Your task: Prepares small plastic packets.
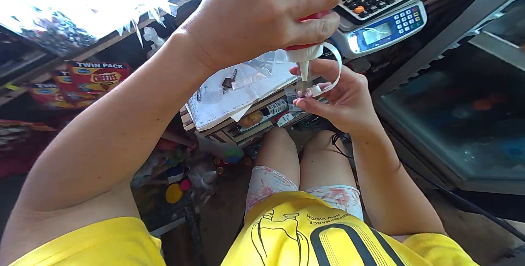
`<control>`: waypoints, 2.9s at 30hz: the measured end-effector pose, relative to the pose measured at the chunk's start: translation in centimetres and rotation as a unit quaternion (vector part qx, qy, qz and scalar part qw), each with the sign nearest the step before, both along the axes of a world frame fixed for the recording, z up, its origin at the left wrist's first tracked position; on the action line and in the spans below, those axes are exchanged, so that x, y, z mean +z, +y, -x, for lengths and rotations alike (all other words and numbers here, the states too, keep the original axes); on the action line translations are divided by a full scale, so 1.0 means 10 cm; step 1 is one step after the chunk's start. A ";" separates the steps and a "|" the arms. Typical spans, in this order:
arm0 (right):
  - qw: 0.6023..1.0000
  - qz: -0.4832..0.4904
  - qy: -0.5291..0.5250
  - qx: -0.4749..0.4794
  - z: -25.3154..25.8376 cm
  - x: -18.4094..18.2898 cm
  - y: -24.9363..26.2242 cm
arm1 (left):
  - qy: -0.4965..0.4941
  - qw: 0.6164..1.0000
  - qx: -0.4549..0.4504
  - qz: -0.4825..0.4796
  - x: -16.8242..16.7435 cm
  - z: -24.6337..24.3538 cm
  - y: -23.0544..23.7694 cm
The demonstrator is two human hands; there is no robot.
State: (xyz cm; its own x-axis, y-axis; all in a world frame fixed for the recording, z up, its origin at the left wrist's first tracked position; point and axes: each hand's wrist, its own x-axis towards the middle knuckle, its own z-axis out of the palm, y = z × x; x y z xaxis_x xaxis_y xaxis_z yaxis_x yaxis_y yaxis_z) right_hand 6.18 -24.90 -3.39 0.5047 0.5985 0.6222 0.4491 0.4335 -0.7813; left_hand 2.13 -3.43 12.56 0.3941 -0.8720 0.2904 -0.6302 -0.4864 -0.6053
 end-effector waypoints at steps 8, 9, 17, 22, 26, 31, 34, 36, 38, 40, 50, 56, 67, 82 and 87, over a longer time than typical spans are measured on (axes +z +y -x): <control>1.000 0.004 -0.013 -0.006 -0.03 0.00 -0.03 | -0.011 1.000 0.003 0.003 -0.01 0.01 -0.01; 1.000 0.005 -0.014 -0.006 -0.03 0.00 -0.03 | -0.013 1.000 0.002 0.006 -0.02 0.00 -0.01; 1.000 0.011 -0.019 -0.012 -0.02 0.00 -0.03 | -0.013 1.000 -0.003 0.022 -0.03 0.00 -0.02; 1.000 0.000 -0.003 0.001 -0.01 0.01 -0.03 | -0.014 1.000 -0.002 0.028 -0.04 -0.01 -0.02; 1.000 0.005 -0.014 -0.004 -0.02 0.00 -0.03 | -0.007 1.000 -0.001 0.031 -0.03 0.00 -0.03; 1.000 0.009 -0.017 -0.012 -0.03 0.01 -0.05 | -0.013 1.000 -0.007 0.020 -0.04 -0.03 -0.02; 1.000 0.009 -0.015 -0.008 -0.03 0.00 -0.05 | -0.017 0.999 0.000 0.030 -0.05 -0.02 -0.03; 1.000 0.011 -0.015 -0.008 -0.04 -0.01 -0.04 | -0.019 0.999 0.005 0.027 -0.05 -0.03 -0.03; 1.000 0.009 -0.011 -0.007 -0.05 -0.01 -0.05 | -0.019 1.000 0.006 0.016 -0.05 -0.04 -0.03; 1.000 0.006 -0.008 -0.003 -0.05 -0.01 -0.05 | -0.018 1.000 0.003 0.016 -0.05 -0.06 -0.01; 1.000 0.012 -0.010 -0.007 -0.06 -0.02 -0.05 | -0.016 0.999 0.009 0.039 -0.09 -0.06 -0.01; 1.000 0.017 -0.006 -0.006 -0.07 -0.04 -0.04 | -0.020 0.999 0.019 0.034 -0.10 -0.06 -0.02; 1.000 0.023 -0.001 -0.007 -0.08 -0.05 -0.05 | 0.016 0.996 0.054 0.065 -0.15 -0.08 0.03; 0.995 0.073 0.060 -0.038 -0.08 -0.35 0.20 | 0.413 0.629 0.259 0.605 -1.22 0.01 0.64; 0.992 0.065 0.095 -0.042 -0.12 -0.55 0.30 | 0.274 0.520 0.303 0.750 -1.44 0.03 1.07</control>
